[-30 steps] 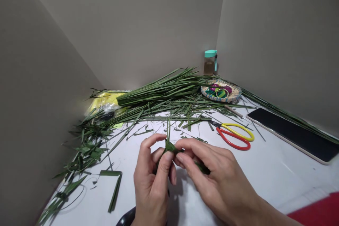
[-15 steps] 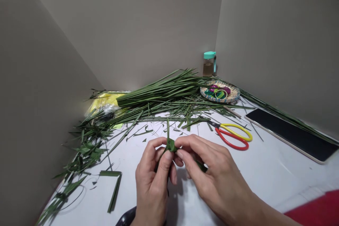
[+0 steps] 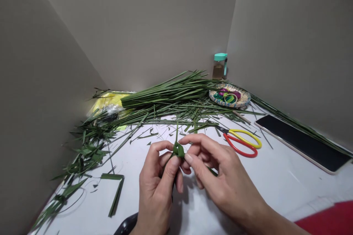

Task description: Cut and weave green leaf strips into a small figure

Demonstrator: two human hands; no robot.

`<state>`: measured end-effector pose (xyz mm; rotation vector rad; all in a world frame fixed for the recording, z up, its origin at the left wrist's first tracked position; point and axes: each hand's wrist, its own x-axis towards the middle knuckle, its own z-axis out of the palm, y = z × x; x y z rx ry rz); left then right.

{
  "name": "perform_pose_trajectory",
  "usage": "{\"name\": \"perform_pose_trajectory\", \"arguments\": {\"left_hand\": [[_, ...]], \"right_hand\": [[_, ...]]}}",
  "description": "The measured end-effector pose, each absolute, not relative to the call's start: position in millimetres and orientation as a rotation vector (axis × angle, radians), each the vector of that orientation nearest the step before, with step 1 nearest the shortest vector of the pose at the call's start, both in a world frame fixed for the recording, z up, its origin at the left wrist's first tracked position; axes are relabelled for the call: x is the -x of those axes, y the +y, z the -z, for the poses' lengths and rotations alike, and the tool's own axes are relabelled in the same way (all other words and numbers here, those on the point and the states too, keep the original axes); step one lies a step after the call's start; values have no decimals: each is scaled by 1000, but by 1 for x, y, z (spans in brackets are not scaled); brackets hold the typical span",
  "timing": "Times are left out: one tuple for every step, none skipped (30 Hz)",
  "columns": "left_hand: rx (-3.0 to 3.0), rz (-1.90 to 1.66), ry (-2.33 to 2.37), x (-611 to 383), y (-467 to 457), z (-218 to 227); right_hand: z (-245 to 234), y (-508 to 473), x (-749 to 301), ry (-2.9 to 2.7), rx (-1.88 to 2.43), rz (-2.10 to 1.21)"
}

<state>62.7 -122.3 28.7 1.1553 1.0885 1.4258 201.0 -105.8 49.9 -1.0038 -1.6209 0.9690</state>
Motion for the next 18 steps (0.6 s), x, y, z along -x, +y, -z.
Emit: {"name": "perform_pose_trajectory", "arguments": {"left_hand": [[-1160, -1428, 1102, -63, -122, -29], [-1169, -1428, 1117, -63, -122, -29], [-1182, -1427, 1132, -63, -122, -29], [-1196, -1426, 1142, -62, -123, -28], [-1209, -1426, 1146, -62, -123, -28], [-1218, -1429, 1145, -61, -123, -27], [-1221, -1433, 1142, -61, -123, -27], [-1223, -1433, 1135, -60, -123, -26], [-1223, -1431, 1125, -60, -122, -26], [-1223, -1426, 1112, -60, -121, -26], [-1223, -1416, 1099, -60, -121, -26], [-1222, -1402, 1088, -60, -120, -26], [-1219, -1385, 1081, -61, -119, -27], [-1213, -1369, 1077, -61, -119, -27], [-1205, -1356, 1072, -62, -119, -28], [-1197, -1346, 1066, -63, -119, -29], [-1187, -1339, 1062, -63, -120, -30], [-1178, -1335, 1061, -64, -120, -31]], "right_hand": [[-51, -106, -202, -1601, 995, -1048], [-52, -106, -202, -1581, 984, -1117], [-54, -106, -203, -1562, 975, -1173], [-54, -105, -203, -1541, 975, -1219], [-55, -104, -202, -1516, 984, -1259], [-56, -103, -202, -1487, 997, -1294], [-56, -102, -201, -1455, 1004, -1335], [-56, -101, -201, -1421, 1002, -1389], [-56, -99, -201, -1387, 986, -1452], [-56, -98, -201, -1353, 965, -1509], [-55, -97, -201, -1322, 942, -1557], [-55, -96, -202, -1302, 925, -1588], [-54, -95, -203, -1291, 915, -1602], [-53, -95, -204, -1290, 910, -1603], [-52, -95, -205, -1295, 910, -1596], [-51, -95, -206, -1302, 913, -1589], [-50, -95, -207, -1309, 920, -1581], [-50, -95, -207, -1316, 929, -1572]]}}
